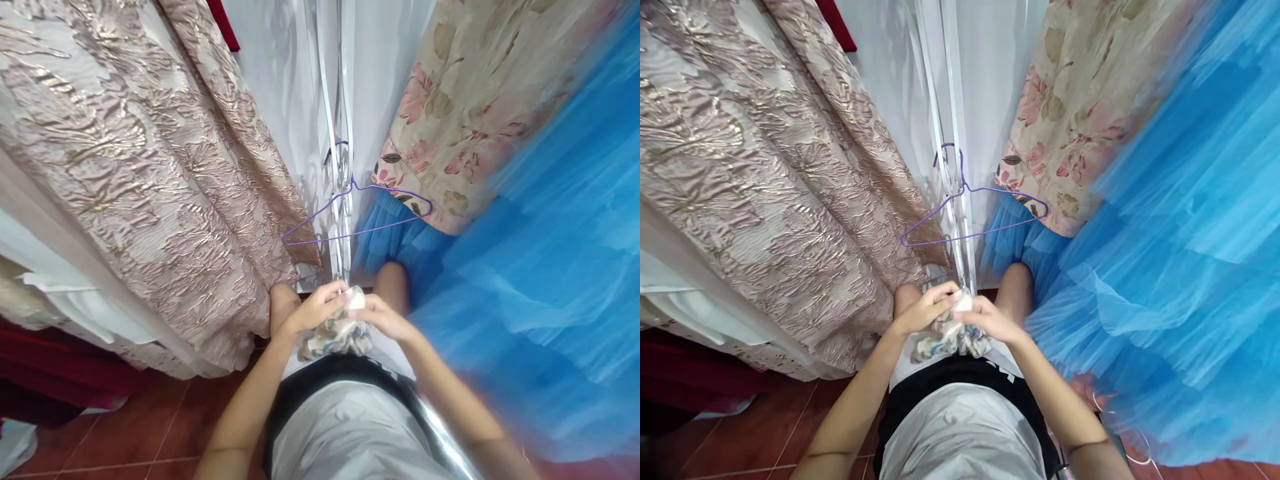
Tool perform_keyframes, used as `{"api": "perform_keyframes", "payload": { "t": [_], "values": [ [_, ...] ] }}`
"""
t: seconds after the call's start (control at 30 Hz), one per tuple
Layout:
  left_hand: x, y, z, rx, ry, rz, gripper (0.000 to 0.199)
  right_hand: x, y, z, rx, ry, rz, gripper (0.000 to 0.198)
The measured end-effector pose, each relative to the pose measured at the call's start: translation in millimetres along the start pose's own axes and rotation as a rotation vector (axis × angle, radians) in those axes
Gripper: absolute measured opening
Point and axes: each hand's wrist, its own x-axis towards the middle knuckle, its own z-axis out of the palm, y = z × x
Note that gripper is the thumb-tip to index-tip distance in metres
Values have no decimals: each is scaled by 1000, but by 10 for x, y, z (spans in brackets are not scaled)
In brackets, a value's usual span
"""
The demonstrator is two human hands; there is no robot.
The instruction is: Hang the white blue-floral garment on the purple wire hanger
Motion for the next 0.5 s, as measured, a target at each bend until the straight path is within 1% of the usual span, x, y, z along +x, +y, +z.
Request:
{"api": "perform_keyframes", "payload": {
  "t": [0.07,0.1,0.13,0.17,0.2,0.23,0.27,0.33,0.4,0.43,0.5],
  "values": [
    [-4,-142,-18,-47,-158,-16,56,-58,-138,-164,119,177,-52,34],
    [-6,-231,-24,-31,-203,-31,59,-108,-216,-276,146,294,-92,31],
    [-7,-319,-32,11,-218,-43,61,-171,-299,-403,151,414,-136,29],
    [-7,-398,-51,78,-202,-40,60,-241,-386,-539,139,532,-181,28],
    [-5,-461,-87,167,-160,-19,58,-314,-473,-675,118,632,-222,27],
    [-2,-503,-144,268,-99,16,54,-382,-560,-807,105,684,-248,25],
    [1,-523,-223,366,-27,53,50,-437,-643,-928,83,732,-274,22],
    [1,-497,-435,508,122,115,42,-486,-789,-1129,-40,850,-339,15],
    [-7,-400,-664,564,251,168,36,-424,-896,-1284,-235,942,-391,13],
    [-12,-335,-759,568,306,197,33,-352,-934,-1357,-339,965,-412,15],
    [-15,-188,-861,541,373,249,28,-153,-982,-1523,-506,985,-465,20]
  ]
}}
